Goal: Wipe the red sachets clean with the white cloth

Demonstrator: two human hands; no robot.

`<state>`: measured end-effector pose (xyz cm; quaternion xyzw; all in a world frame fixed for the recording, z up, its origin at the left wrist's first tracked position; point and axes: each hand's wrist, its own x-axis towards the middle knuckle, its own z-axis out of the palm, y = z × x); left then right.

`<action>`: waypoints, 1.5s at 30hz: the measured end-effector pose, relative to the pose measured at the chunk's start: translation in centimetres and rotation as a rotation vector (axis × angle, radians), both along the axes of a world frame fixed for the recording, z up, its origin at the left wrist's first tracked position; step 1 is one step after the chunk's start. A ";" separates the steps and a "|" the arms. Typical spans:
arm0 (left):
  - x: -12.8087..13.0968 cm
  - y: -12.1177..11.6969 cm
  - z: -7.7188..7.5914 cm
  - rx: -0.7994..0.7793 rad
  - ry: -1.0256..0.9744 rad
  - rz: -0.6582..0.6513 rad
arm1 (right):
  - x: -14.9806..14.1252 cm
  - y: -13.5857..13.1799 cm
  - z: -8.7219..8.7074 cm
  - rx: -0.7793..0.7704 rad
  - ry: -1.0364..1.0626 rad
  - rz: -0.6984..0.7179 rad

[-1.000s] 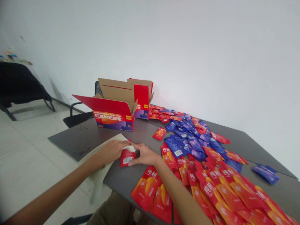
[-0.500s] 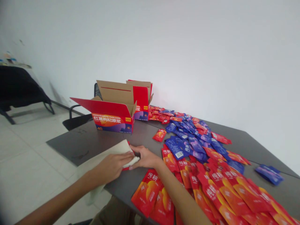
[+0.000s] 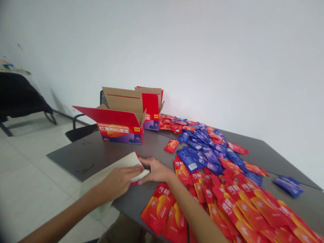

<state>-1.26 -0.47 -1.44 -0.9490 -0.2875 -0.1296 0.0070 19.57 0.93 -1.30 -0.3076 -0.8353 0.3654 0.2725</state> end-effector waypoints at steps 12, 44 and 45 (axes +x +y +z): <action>-0.3 0.6 -0.1 -0.009 -0.003 0.067 | -0.1 -0.1 0.0 0.000 0.034 0.015; -0.3 -0.5 -0.1 -0.012 -0.011 -0.038 | 0.0 0.1 -0.5 0.014 -0.020 -0.034; -0.4 -0.3 0.0 -0.018 -0.015 -0.009 | 0.0 0.1 -0.5 0.012 -0.025 -0.047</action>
